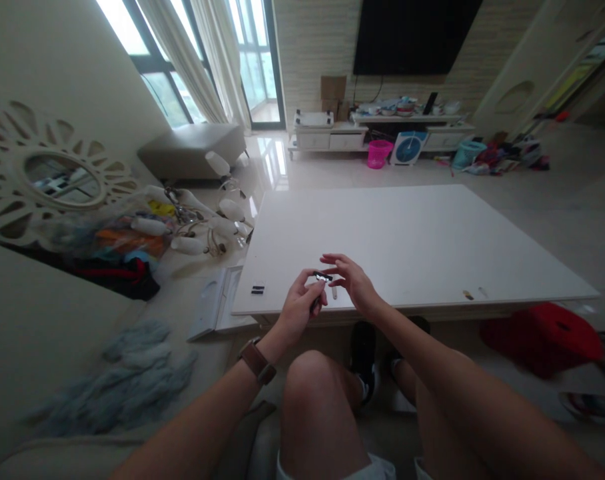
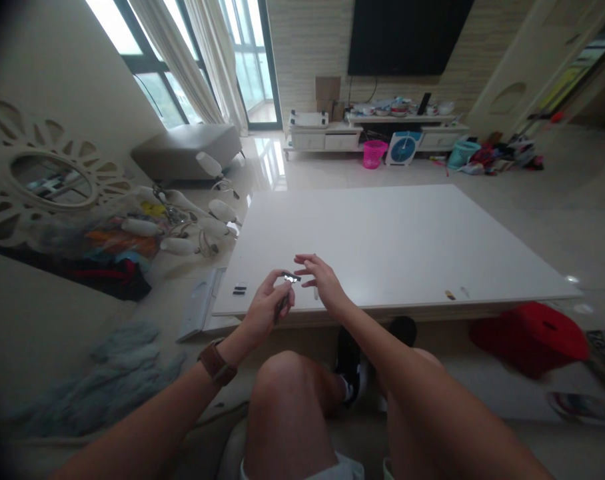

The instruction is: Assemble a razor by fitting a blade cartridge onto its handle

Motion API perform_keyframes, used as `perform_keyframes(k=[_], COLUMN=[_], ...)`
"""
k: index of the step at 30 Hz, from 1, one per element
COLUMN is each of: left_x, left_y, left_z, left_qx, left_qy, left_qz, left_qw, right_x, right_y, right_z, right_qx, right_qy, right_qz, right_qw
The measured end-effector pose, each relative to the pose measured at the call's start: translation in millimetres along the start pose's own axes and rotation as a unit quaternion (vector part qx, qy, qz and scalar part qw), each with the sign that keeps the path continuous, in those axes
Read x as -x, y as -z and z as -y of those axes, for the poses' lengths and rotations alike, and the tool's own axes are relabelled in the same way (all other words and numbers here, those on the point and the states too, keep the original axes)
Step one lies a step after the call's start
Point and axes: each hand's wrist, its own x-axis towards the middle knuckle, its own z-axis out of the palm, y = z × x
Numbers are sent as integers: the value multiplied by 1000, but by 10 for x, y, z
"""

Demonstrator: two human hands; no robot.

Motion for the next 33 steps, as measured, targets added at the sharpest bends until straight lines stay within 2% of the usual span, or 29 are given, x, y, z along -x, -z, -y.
perform_keyframes(k=[2, 6, 12, 26, 33], left_x=[-3, -9, -9, 6, -12], left_y=[2, 4, -10, -22, -4], left_z=[13, 29, 33, 8, 76], left_qx=[6, 25, 65, 67, 82], left_qy=[-1, 6, 9, 45, 42], left_qz=[1, -5, -10, -18, -35], left_qw=[1000, 1000, 998, 997, 995], right_x=[14, 16, 40, 58, 61], right_y=[-34, -9, 16, -7, 37], right_z=[3, 10, 35, -15, 26], right_qx=[19, 29, 29, 98, 96], right_qy=[-2, -4, 21, 49, 39], right_qz=[12, -7, 0, 20, -16], right_qw=[1000, 1000, 999, 994, 994])
